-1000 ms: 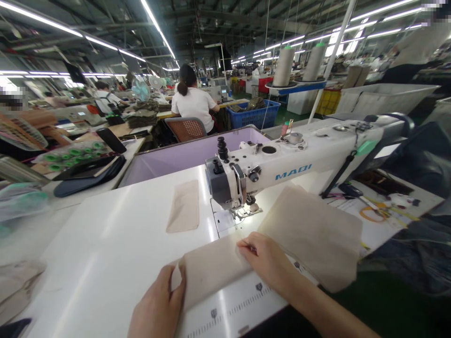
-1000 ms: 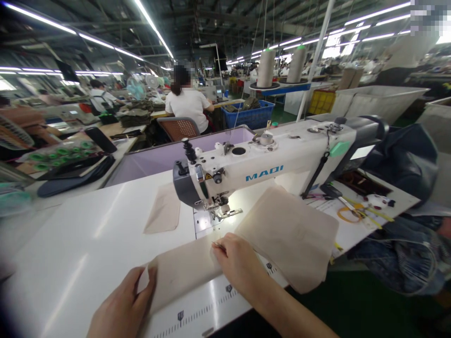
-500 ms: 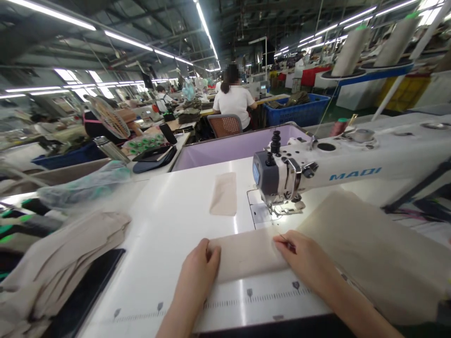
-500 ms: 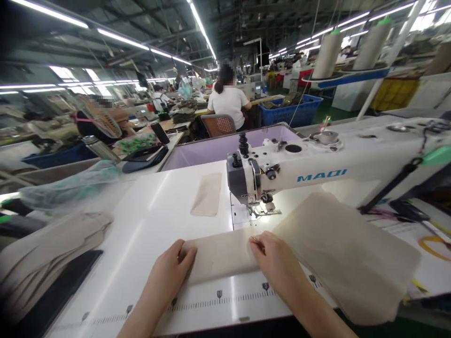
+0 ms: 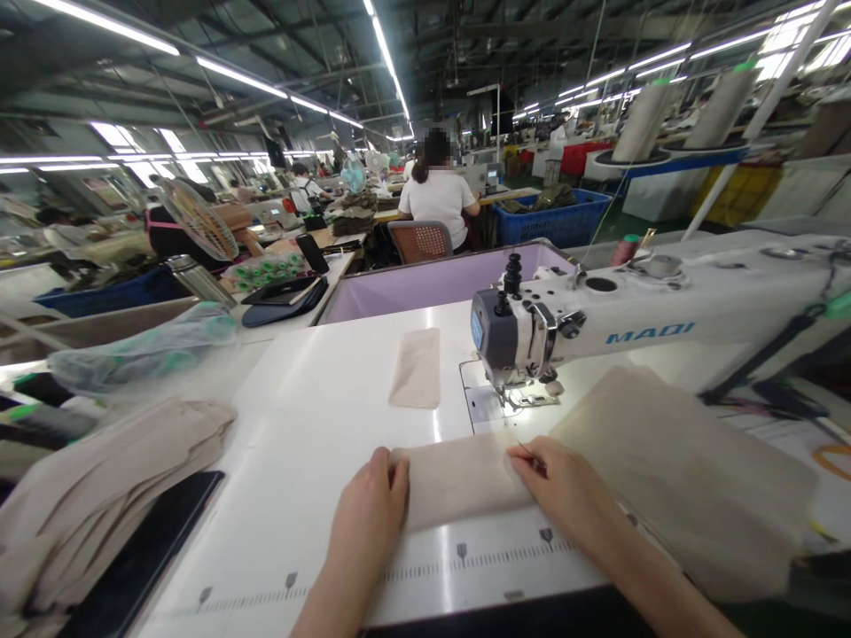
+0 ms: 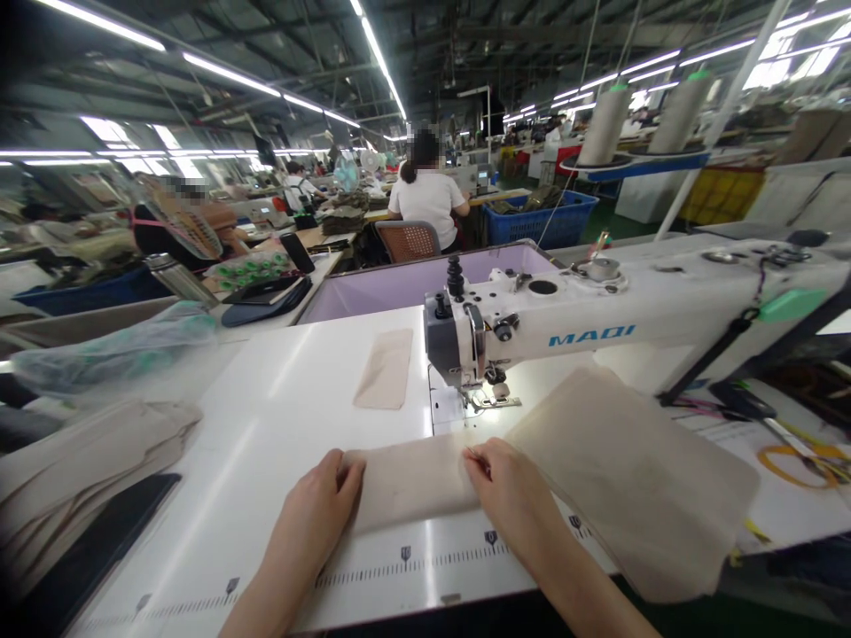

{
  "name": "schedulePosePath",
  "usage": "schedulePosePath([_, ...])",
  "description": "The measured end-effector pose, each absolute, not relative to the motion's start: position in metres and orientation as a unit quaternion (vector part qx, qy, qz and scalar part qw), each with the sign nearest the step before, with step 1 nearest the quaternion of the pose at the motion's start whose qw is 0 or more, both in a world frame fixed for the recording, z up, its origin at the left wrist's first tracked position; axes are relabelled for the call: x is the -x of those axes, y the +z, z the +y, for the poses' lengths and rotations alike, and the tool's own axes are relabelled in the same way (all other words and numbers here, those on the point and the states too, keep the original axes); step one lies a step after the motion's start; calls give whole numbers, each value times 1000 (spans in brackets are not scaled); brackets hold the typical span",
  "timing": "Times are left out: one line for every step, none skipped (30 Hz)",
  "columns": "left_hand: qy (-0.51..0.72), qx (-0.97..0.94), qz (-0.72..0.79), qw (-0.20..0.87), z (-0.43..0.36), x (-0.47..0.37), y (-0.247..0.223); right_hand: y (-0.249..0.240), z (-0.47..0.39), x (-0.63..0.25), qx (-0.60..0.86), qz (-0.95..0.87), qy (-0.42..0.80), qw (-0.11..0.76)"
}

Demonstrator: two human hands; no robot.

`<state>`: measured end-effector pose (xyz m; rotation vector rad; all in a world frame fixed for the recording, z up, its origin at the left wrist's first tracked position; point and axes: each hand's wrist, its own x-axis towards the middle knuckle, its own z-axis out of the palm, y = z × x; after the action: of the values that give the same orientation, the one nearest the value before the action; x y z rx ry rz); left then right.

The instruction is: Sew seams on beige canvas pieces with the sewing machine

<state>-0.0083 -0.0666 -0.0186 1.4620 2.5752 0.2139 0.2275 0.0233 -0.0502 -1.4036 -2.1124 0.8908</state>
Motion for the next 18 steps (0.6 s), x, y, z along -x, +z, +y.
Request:
schedulePosePath([59,-489,866,85,-66,7,-18,-50,23,-227,507,-772,313,222])
schedulePosePath([45,-488,868,85,-65,5,-16,-51,22,-227,503,-779,301,220])
schedulePosePath([29,-485,870,84,-65,3,-15,-51,22,-227,499,-790,283,218])
schedulePosePath([12,-482,872,83,-65,1,-14,-52,21,-227,491,-803,261,213])
schedulePosePath([-3,-479,875,75,-66,-1,-14,-53,21,-228,479,-820,237,205])
schedulePosePath([-10,-481,875,53,-67,-1,-14,-53,21,-229,464,-838,213,193])
schedulePosePath([-8,-490,871,15,-68,-1,-15,-53,21,-231,445,-857,190,179])
schedulePosePath([3,-513,858,-36,-69,1,-16,-53,22,-233,424,-873,172,166])
schedulePosePath([16,-551,830,-85,-70,4,-18,-52,23,-235,402,-888,160,158])
schedulePosePath([25,-603,788,-118,-70,8,-19,-51,24,-238,379,-899,152,156])
schedulePosePath([24,-661,739,-126,-69,13,-20,-50,26,-240,357,-909,148,157])
schedulePosePath([10,-715,691,-110,-67,17,-20,-49,27,-242,339,-916,146,159])
schedulePosePath([-11,-753,653,-77,-63,21,-20,-48,28,-243,326,-920,147,159])
schedulePosePath([-34,-773,633,-44,-58,24,-19,-47,28,-244,319,-923,147,156])
schedulePosePath([-51,-776,628,-18,-51,25,-18,-46,28,-245,320,-924,147,152])
schedulePosePath([-58,-769,637,-5,-44,24,-17,-46,27,-245,328,-922,145,150])
schedulePosePath([-53,-758,650,-2,-35,21,-15,-46,25,-244,338,-918,142,151])
schedulePosePath([-38,-750,660,-2,-26,17,-14,-47,23,-244,350,-913,139,155])
